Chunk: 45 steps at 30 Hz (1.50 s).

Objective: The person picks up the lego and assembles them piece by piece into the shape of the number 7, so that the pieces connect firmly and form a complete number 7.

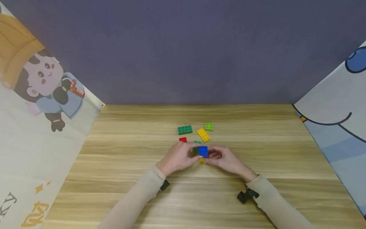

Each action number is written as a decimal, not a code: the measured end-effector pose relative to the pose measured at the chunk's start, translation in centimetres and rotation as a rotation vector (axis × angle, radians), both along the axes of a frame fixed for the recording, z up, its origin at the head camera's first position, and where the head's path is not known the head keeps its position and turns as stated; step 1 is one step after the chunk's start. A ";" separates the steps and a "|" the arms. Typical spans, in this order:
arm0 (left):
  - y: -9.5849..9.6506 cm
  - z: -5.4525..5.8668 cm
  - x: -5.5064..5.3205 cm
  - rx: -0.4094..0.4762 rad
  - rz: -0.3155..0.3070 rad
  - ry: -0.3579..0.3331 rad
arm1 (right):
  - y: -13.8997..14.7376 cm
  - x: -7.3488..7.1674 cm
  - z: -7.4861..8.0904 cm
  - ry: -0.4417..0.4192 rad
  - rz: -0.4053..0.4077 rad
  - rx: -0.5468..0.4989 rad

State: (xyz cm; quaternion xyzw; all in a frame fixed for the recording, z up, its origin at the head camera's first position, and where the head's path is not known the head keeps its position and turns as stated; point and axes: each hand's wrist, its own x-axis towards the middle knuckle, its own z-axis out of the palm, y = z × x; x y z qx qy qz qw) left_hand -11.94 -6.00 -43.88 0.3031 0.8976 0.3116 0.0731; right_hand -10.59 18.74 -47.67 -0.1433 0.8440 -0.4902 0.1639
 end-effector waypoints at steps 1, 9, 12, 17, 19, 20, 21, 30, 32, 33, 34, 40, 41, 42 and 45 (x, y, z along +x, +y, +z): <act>-0.1 -0.1 0.0 0.001 -0.003 0.005 | 0.0 0.0 0.0 0.000 -0.001 0.000; -0.4 -0.6 0.2 -0.007 -0.002 0.026 | 0.1 -0.1 0.1 0.002 0.018 -0.014; -0.5 -0.7 0.3 0.011 0.009 0.011 | 0.2 -0.2 0.2 -0.007 0.019 -0.036; -0.7 -0.8 0.5 0.023 0.026 -0.006 | 0.6 -0.1 0.4 -0.055 0.007 -0.084; -0.8 -0.9 0.5 0.021 0.031 -0.003 | 0.6 -0.1 0.4 -0.078 0.001 -0.090; -0.9 -0.9 0.5 0.021 0.033 -0.002 | 0.6 -0.2 0.4 -0.089 -0.003 -0.090; -0.9 -1.0 0.5 0.023 0.033 -0.001 | 0.6 -0.2 0.4 -0.097 -0.006 -0.089; -0.9 -0.8 0.6 0.038 0.037 -0.010 | 0.5 -0.6 0.6 -0.102 -0.015 -0.079; -0.8 -0.8 0.7 0.036 0.039 -0.006 | 0.5 -0.5 0.6 -0.098 -0.022 -0.078; -0.7 -0.7 0.7 0.036 0.041 -0.006 | 0.5 -0.5 0.7 -0.093 -0.023 -0.074; -0.7 -0.7 0.7 0.036 0.043 -0.008 | 0.5 -0.5 0.7 -0.090 -0.025 -0.071; -0.5 -0.6 0.9 0.036 0.052 -0.034 | 0.5 -0.6 0.8 -0.074 -0.038 -0.067; -0.5 -0.6 0.9 0.040 0.054 -0.039 | 0.5 -0.6 0.8 -0.069 -0.039 -0.068; -0.5 -0.6 1.0 0.044 0.058 -0.044 | 0.5 -0.7 0.8 -0.066 -0.044 -0.070; -0.5 -0.6 1.1 0.055 0.069 -0.049 | 0.4 -0.9 0.9 -0.049 -0.056 -0.071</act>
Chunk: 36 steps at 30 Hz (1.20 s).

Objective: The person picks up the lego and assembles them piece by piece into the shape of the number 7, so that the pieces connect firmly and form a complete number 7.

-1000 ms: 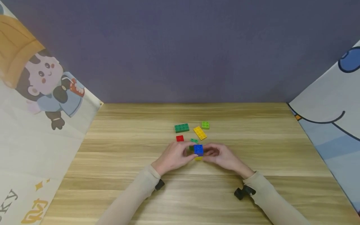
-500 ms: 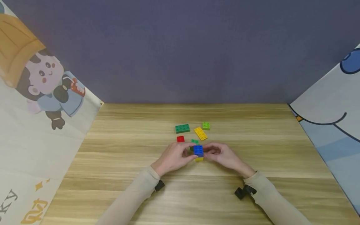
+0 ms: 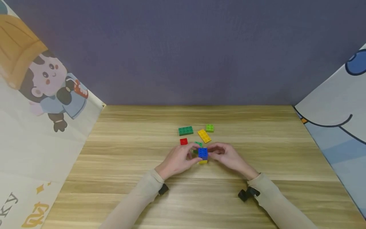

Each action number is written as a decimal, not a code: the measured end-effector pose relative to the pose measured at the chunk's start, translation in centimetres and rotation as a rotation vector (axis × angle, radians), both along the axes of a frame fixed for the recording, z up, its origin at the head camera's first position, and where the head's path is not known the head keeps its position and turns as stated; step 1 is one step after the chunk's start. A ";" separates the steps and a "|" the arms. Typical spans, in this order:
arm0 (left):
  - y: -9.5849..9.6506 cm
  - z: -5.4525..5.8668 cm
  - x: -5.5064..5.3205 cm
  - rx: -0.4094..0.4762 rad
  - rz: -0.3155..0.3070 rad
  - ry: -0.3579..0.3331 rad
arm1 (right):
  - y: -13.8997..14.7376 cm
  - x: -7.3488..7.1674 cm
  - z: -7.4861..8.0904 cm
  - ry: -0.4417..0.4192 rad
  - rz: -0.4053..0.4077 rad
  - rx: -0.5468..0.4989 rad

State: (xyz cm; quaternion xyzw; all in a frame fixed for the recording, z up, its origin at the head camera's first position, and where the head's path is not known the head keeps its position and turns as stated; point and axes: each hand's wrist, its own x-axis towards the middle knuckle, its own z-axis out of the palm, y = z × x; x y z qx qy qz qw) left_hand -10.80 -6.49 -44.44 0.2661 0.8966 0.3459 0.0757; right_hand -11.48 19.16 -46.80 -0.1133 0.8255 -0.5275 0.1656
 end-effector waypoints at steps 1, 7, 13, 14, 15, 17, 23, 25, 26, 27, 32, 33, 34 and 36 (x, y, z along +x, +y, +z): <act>0.0 0.0 0.0 0.005 0.002 -0.001 | 0.0 -0.1 0.0 0.002 -0.010 0.002; -0.1 0.0 0.1 0.008 -0.002 0.020 | -0.4 -0.3 0.1 0.011 -0.061 0.005; -0.3 0.3 0.2 0.007 -0.002 0.038 | -0.8 -0.7 0.2 0.039 -0.072 0.014; -0.3 0.3 0.2 0.006 -0.004 0.037 | -0.8 -0.8 0.2 0.040 -0.074 0.015; -0.3 0.3 0.2 0.004 -0.007 0.038 | -0.8 -0.8 0.3 0.041 -0.073 0.016; -0.4 0.3 0.2 0.000 -0.011 0.037 | -0.9 -0.9 0.2 0.038 -0.072 0.017; -0.6 0.1 0.3 -0.010 -0.007 0.045 | -1.3 -1.1 0.1 0.029 -0.066 -0.003; -0.7 0.1 0.2 -0.011 -0.006 0.052 | -1.4 -1.1 0.1 0.032 -0.062 -0.004; -0.8 0.1 0.2 -0.011 -0.006 0.054 | -1.5 -1.2 0.1 0.036 -0.060 -0.003; -0.8 0.1 0.2 -0.010 -0.006 0.054 | -1.6 -1.2 0.0 0.040 -0.055 -0.001; -0.8 0.0 0.1 -0.010 -0.010 0.058 | -1.8 -1.7 -0.1 0.069 -0.035 0.011; -0.8 0.0 0.1 -0.008 -0.010 0.057 | -1.8 -1.8 -0.1 0.072 -0.030 0.013; -0.8 0.0 0.1 -0.008 -0.009 0.057 | -1.9 -1.8 -0.1 0.073 -0.026 0.016; -0.8 0.0 0.1 -0.009 -0.007 0.058 | -2.0 -2.0 -0.1 0.068 -0.020 0.019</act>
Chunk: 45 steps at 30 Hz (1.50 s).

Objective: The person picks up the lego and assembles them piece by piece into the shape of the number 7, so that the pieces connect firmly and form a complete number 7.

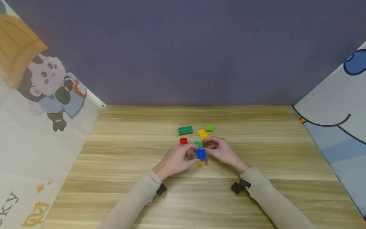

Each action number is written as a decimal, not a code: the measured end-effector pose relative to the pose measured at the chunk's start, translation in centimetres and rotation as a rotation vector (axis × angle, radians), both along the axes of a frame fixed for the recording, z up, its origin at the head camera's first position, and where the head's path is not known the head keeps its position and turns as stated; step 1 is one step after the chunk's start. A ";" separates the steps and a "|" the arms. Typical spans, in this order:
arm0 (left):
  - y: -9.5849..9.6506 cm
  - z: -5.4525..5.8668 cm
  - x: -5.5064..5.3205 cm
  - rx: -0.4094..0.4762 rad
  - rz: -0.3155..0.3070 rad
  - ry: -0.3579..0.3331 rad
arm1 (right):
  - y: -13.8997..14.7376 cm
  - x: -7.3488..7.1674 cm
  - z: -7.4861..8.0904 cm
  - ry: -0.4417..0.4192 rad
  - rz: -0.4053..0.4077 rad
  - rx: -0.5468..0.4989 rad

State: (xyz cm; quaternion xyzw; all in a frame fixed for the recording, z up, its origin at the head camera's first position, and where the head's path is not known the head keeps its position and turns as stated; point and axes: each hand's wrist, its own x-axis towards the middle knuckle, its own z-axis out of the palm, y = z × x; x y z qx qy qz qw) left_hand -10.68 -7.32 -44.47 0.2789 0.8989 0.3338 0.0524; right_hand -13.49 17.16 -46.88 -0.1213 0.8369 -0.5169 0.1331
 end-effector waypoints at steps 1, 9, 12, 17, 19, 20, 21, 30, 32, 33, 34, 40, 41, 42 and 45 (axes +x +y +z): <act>0.0 0.0 0.0 0.000 0.000 0.001 | -0.1 -0.1 0.0 0.000 0.002 0.003; 0.2 0.0 0.0 -0.004 -0.003 0.023 | -0.3 -0.6 0.2 -0.005 0.020 0.019; 0.2 0.0 0.0 -0.004 -0.001 0.023 | -0.4 -0.8 0.2 -0.009 0.029 0.022; 0.3 -0.1 -0.2 0.004 0.003 0.012 | -0.2 -1.3 0.2 -0.004 0.050 0.031; 0.5 -0.1 -0.5 0.005 0.008 0.009 | 0.0 -1.8 0.1 0.004 0.057 0.030; 0.6 0.0 -0.6 0.005 0.010 0.008 | 0.1 -2.0 0.1 0.004 0.059 0.029; 0.7 0.0 -0.7 0.006 0.014 0.007 | 0.3 -2.2 0.1 0.004 0.060 0.027; 1.6 0.2 -1.7 0.009 0.042 -0.007 | 1.0 -3.7 0.3 -0.002 0.065 0.041; 1.5 0.2 -1.7 0.009 0.045 -0.010 | 0.9 -3.6 0.4 0.000 0.062 0.048; 1.5 0.2 -1.7 0.008 0.047 -0.011 | 0.9 -3.6 0.4 0.002 0.061 0.052; 1.5 0.2 -1.7 0.009 0.048 -0.012 | 0.9 -3.6 0.4 0.003 0.058 0.056; 1.5 0.2 -1.7 0.011 0.048 -0.009 | 1.0 -3.6 0.3 0.022 0.059 0.057; 1.5 0.2 -1.7 0.014 0.046 -0.010 | 1.1 -3.6 0.2 0.021 0.061 0.051; 1.5 0.1 -1.6 0.017 0.045 -0.011 | 1.2 -3.6 0.2 0.019 0.060 0.046; 1.5 0.2 -1.6 0.025 0.043 -0.015 | 1.3 -3.5 0.1 0.007 0.055 0.030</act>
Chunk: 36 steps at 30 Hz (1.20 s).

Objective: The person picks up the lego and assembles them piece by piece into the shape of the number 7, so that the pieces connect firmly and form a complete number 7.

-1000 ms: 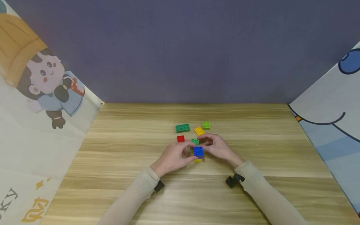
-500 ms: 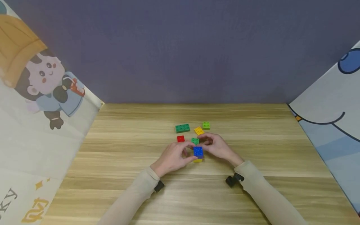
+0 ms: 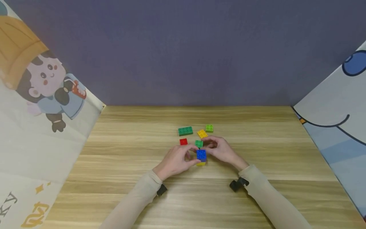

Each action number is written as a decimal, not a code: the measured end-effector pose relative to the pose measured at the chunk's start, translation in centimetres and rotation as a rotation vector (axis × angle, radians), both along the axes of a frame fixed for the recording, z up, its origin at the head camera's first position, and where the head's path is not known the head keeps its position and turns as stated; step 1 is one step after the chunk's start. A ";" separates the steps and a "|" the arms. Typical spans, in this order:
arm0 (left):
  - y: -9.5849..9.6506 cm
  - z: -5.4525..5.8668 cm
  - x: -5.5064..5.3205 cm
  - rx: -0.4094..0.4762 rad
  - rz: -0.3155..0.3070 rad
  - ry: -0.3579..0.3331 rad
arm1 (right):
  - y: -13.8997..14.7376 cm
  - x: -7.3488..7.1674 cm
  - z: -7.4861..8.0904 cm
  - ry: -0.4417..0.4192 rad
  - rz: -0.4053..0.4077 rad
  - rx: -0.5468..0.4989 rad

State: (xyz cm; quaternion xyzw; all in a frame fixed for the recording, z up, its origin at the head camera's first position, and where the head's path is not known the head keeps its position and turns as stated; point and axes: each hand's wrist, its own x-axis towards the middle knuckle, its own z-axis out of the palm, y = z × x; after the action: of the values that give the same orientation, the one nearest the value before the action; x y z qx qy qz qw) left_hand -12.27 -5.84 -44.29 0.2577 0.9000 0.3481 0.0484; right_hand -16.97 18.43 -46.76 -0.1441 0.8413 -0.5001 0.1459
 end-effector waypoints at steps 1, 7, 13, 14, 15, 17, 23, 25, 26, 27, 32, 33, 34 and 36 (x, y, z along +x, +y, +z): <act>0.0 0.0 0.0 0.000 -0.001 0.000 | 0.0 0.0 0.0 -0.003 -0.002 -0.004; -0.1 -0.1 0.1 0.002 -0.002 -0.007 | 0.1 0.5 0.5 -0.013 -0.049 -0.031; -0.1 -0.2 0.2 0.008 0.003 -0.010 | 0.7 0.9 0.9 0.008 -0.085 -0.064; -0.1 -0.2 0.2 0.008 0.003 -0.009 | 0.8 0.9 0.9 0.018 -0.086 -0.074; -0.1 -0.2 0.2 0.009 0.005 -0.008 | 0.9 0.9 1.0 0.027 -0.087 -0.080; 0.0 -0.2 0.2 0.009 0.005 -0.005 | 1.1 1.0 1.2 0.038 -0.090 -0.097; 0.2 -0.2 0.1 0.020 0.001 -0.001 | 1.7 1.4 2.0 0.056 -0.100 -0.122; 0.2 -0.2 0.0 0.027 0.001 0.000 | 1.8 1.5 2.3 0.064 -0.100 -0.126; 0.2 -0.2 0.0 0.029 0.000 0.000 | 1.9 1.6 2.4 0.068 -0.098 -0.130; 0.2 -0.2 0.0 0.030 0.001 0.000 | 1.9 1.7 2.6 0.073 -0.096 -0.134; 0.1 -0.1 -0.1 0.027 -0.001 0.000 | 2.1 1.9 3.1 0.092 -0.083 -0.144; 0.1 -0.1 -0.1 0.026 -0.001 0.001 | 2.1 2.0 3.3 0.101 -0.082 -0.144; 0.1 -0.1 -0.2 0.024 -0.001 0.003 | 2.1 2.0 3.3 0.105 -0.082 -0.146; 0.2 -0.1 -0.2 0.021 -0.001 0.005 | 2.2 2.1 3.6 0.115 -0.082 -0.149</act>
State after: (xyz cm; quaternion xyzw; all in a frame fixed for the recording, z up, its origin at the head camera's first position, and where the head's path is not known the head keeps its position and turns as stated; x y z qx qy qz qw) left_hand -12.48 -5.69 -44.36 0.2598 0.8963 0.3567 0.0436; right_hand -14.89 20.59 -43.20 -0.1486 0.8139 -0.5579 0.0655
